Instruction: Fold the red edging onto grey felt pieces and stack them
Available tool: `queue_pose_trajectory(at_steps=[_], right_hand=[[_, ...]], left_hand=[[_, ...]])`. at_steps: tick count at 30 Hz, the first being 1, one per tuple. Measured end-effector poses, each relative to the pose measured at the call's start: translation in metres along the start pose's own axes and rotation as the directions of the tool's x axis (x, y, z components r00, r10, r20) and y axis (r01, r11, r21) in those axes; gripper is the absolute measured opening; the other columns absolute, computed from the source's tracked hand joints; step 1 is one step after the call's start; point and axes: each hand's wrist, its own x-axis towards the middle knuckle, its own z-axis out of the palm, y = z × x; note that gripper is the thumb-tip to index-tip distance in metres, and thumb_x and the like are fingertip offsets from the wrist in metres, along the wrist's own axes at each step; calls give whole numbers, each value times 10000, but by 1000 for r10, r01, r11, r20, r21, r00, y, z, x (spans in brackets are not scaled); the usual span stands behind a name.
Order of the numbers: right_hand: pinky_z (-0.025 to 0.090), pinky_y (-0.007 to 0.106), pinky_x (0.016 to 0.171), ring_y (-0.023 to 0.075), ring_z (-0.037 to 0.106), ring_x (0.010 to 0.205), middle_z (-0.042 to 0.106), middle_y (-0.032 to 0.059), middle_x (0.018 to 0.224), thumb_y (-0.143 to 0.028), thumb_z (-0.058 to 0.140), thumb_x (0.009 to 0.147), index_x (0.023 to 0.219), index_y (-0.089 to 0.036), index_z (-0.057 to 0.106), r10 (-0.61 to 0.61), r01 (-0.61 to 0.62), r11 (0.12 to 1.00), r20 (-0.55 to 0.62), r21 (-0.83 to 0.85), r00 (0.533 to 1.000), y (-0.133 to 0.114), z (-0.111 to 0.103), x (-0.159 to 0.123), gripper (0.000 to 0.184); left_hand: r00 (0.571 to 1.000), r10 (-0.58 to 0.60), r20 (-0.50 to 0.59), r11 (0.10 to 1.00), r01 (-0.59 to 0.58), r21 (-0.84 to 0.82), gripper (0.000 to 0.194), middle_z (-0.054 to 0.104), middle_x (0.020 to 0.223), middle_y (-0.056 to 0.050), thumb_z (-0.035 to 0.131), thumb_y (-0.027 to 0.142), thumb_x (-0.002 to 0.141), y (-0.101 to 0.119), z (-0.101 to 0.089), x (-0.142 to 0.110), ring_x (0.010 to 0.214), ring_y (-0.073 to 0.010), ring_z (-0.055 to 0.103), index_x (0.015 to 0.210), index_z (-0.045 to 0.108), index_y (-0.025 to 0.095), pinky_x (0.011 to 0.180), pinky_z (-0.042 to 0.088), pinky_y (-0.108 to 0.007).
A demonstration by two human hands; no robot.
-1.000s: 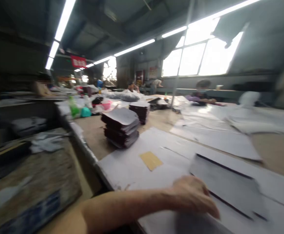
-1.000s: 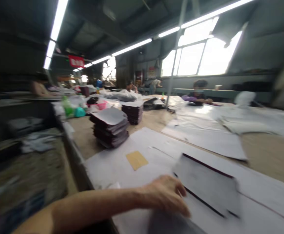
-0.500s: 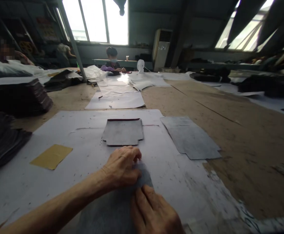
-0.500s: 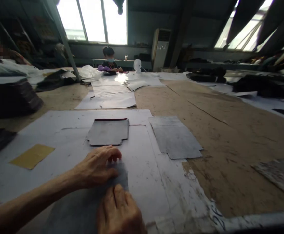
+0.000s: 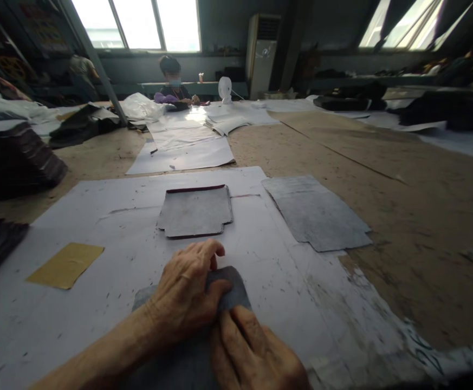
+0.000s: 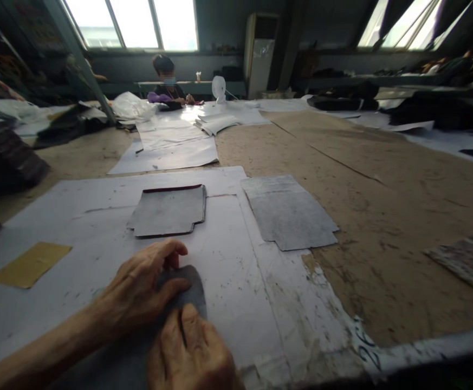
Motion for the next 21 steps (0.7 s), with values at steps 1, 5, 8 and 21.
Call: queue_pose_trajectory(at_steps=[1, 5, 8, 21], right_hand=[[517, 253, 530, 206, 645, 689, 678, 67, 741, 8, 394, 770, 727, -113, 659, 24, -24, 1000, -19, 1, 1000, -1, 1, 0, 294], [499, 265, 523, 210, 639, 696, 672, 73, 732, 7, 377, 787, 712, -107, 653, 99, -99, 995, -85, 4, 992, -7, 9, -4, 308], [491, 268, 551, 209, 635, 722, 669, 66, 748, 2, 385, 798, 715, -114, 646, 117, -117, 993, -106, 2, 987, -10, 13, -7, 297], [474, 249, 556, 188, 622, 727, 661, 48, 721, -1, 406, 812, 707, -127, 631, 106, -111, 993, -112, -42, 988, -10, 16, -8, 279]], left_hand=[[1000, 24, 3, 999, -24, 34, 197, 532, 779, 6, 607, 240, 678, -2, 0, 0, 762, -174, 483, 833, 494, 191, 707, 373, -329], [998, 55, 27, 994, -58, 96, 163, 514, 765, -2, 598, 299, 705, -4, -3, 2, 758, -183, 479, 704, 481, 185, 688, 368, -326], [999, 17, 42, 996, -20, 85, 168, 510, 721, 12, 584, 282, 713, -1, -5, 0, 702, -167, 484, 711, 447, 184, 638, 366, -303], [978, 179, -107, 961, -197, -196, 143, 597, 747, 13, 552, 142, 761, -11, 6, 2, 695, -125, 540, 800, 663, 223, 659, 423, -267]])
